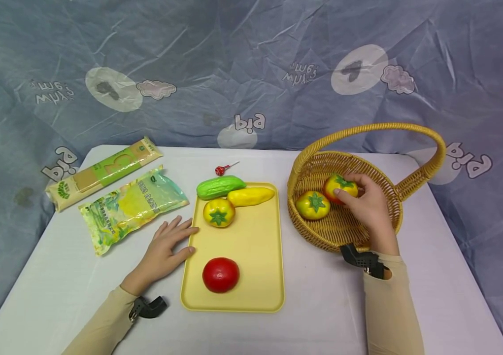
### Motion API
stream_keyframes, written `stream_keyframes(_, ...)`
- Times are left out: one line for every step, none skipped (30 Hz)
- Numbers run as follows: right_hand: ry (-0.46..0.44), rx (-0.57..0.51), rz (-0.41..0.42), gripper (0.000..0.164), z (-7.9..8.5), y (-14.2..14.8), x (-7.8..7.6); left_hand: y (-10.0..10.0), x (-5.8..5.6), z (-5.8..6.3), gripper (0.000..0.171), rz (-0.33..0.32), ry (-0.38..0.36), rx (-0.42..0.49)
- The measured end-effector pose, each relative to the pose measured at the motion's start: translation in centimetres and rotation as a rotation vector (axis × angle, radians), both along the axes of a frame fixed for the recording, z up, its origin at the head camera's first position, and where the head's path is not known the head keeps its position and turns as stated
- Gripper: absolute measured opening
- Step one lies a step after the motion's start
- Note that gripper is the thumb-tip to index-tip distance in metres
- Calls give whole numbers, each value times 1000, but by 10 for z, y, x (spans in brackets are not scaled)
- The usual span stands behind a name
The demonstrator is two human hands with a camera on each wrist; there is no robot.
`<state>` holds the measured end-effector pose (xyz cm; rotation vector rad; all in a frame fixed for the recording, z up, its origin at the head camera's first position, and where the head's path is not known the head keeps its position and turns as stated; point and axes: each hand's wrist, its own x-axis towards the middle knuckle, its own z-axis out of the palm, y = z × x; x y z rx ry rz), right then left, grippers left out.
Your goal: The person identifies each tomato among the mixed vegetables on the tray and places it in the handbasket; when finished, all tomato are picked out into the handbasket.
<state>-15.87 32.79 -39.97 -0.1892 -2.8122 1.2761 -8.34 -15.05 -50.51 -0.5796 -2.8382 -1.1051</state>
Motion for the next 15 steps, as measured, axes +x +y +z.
stream_keyframes(-8, 19, 1, 52, 0, 0, 0, 0, 0, 0, 46, -1, 0, 0)
stream_keyframes(-12, 37, 4, 52, -1, 1, -1, 0, 0, 1, 46, 0, -3, 1)
stream_keyframes(-17, 47, 8, 52, -1, 1, -1, 0, 0, 1, 46, -1, -4, 1)
stream_keyframes(-22, 57, 13, 52, -2, 1, -1, 0, 0, 2, 46, -1, -5, 1)
stream_keyframes(-26, 70, 19, 52, -2, 2, -1, 0, 0, 2, 46, -1, -10, 2)
stream_keyframes(-29, 83, 25, 52, -3, 2, -2, 0, 0, 2, 46, -2, -10, 1)
stream_keyframes(-33, 102, 30, 51, -4, 2, -2, 0, 0, 3, 46, -3, -11, 0)
stream_keyframes(-38, 112, 37, 51, -4, 2, -3, 0, 0, 3, 47, -3, -12, -1)
stream_keyframes(-43, 121, 45, 51, -5, 2, -3, 0, 0, 3, 47, -3, -12, -2)
stream_keyframes(-49, 129, 53, 50, -6, 3, -3, 0, 0, 3, 47, -3, -13, -4)
stream_keyframes(-55, 133, 59, 51, -6, 3, -4, 0, 0, 3, 47, -3, -13, -5)
stream_keyframes(-62, 131, 66, 51, -7, 2, -4, 0, 0, 3, 47, -3, -12, -5)
stream_keyframes(-72, 130, 71, 51, -7, 2, -4, 0, 0, 3, 47, -3, -12, -5)
stream_keyframes(-82, 124, 76, 52, -7, 2, -4, 0, 0, 3, 46, -3, -12, -5)
stream_keyframes(-91, 123, 80, 52, -7, 2, -5, 0, 0, 3, 46, -3, -12, -5)
